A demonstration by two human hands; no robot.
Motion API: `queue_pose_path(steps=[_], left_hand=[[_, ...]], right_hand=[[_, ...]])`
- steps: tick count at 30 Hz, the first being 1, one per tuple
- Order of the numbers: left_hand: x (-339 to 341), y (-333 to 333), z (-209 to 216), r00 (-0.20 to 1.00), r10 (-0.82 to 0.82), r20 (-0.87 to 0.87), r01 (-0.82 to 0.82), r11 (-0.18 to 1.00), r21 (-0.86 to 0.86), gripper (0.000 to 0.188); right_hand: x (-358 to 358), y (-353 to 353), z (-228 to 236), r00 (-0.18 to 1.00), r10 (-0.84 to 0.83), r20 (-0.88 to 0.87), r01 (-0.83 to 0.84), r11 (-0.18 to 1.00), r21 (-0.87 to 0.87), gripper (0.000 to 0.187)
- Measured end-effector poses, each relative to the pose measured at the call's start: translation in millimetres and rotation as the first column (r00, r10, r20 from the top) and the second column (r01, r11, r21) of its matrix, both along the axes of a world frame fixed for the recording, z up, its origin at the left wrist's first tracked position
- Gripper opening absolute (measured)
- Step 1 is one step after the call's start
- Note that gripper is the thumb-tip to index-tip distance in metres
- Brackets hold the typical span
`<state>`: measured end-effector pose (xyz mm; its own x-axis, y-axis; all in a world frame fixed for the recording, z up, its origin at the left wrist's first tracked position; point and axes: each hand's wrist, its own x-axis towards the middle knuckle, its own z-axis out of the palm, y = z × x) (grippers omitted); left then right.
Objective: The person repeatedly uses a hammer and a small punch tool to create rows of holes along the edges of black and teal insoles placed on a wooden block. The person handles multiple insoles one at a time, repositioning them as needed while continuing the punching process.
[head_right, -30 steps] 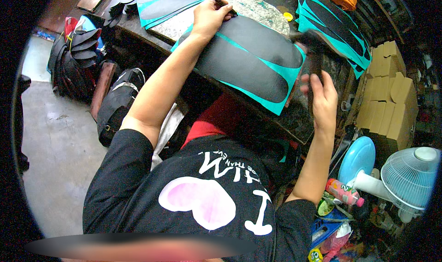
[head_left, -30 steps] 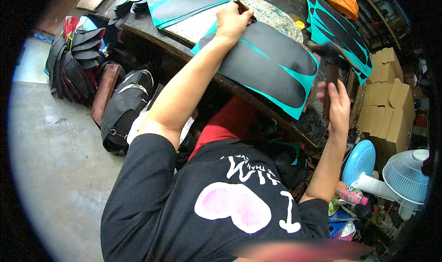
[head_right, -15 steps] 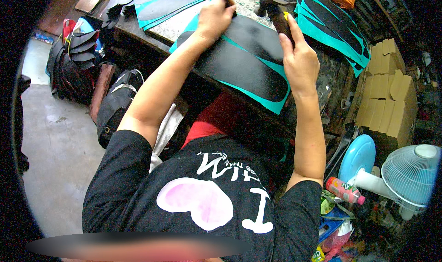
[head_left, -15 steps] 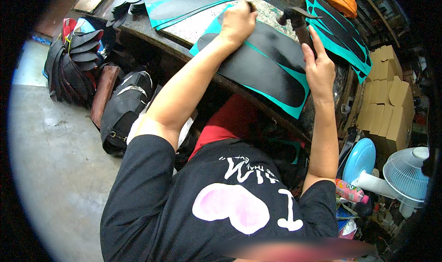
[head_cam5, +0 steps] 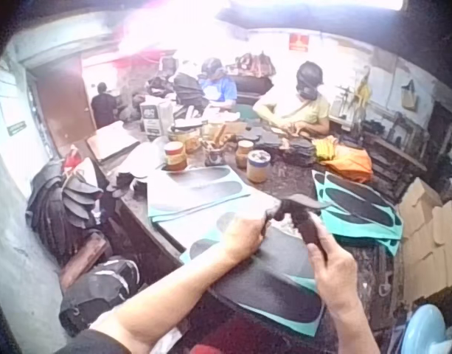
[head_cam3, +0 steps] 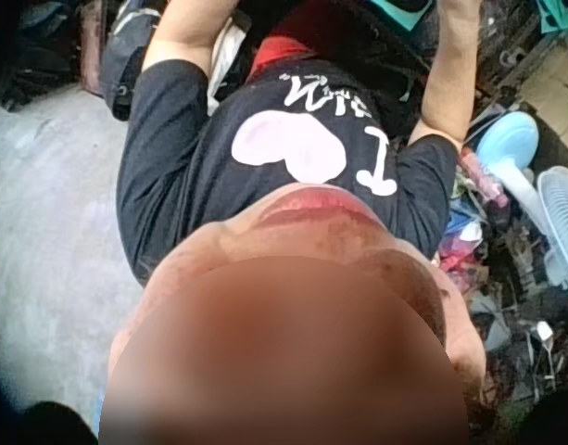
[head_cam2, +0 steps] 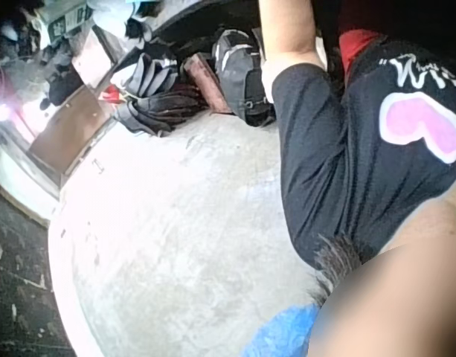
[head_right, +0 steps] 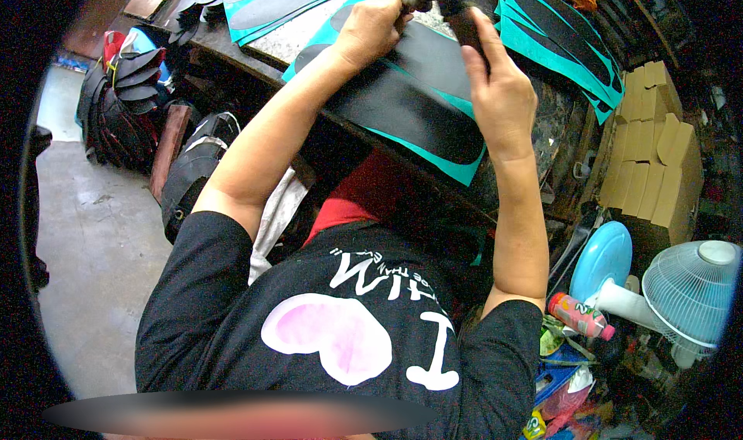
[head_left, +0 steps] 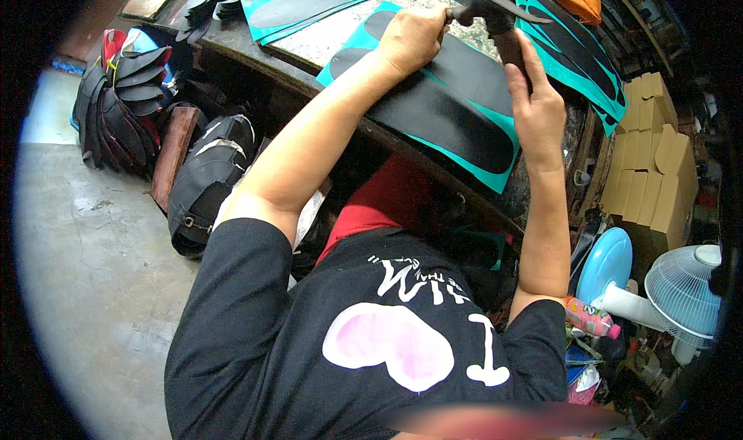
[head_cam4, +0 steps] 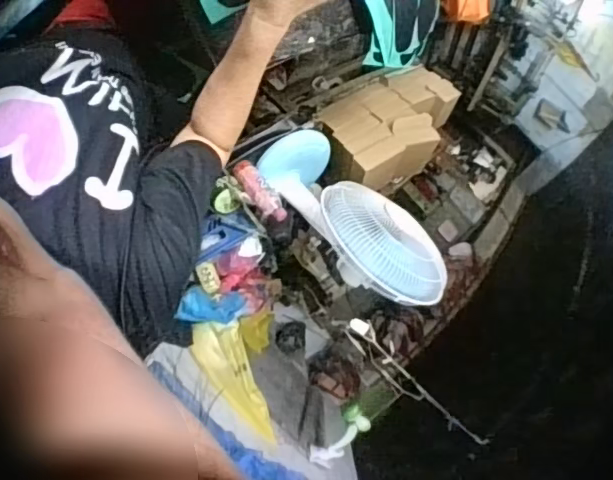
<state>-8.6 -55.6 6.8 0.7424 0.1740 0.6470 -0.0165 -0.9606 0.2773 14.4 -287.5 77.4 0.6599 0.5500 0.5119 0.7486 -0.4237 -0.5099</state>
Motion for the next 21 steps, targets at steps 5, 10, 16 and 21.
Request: queue_pose_path(steps=[5, 10, 16, 21], left_hand=[[3.9, 8.3, -5.1, 0.987, 0.018, 0.159, 0.134, 0.454, -0.881, 0.009], [5.2, 10.8, -6.7, 0.998, -0.043, 0.043, 0.059, 0.815, -0.577, 0.016], [9.9, -9.7, -3.1, 0.991, -0.097, 0.097, 0.096, 0.995, 0.011, 0.014], [10.5, -2.2, -5.6, 0.992, 0.002, 0.125, 0.107, 0.493, -0.863, 0.015]], right_hand=[[14.7, -21.9, -6.3, 0.990, -0.112, -0.080, 0.117, 0.991, 0.060, 0.043], [1.6, -26.2, 22.9, 0.996, 0.075, -0.042, -0.057, 0.943, 0.328, 0.043], [-8.3, -3.2, 5.7, 0.996, -0.042, 0.082, 0.040, 0.999, 0.021, 0.043], [4.6, -26.2, 0.1, 0.982, -0.107, -0.154, 0.122, 0.988, 0.095, 0.042]])
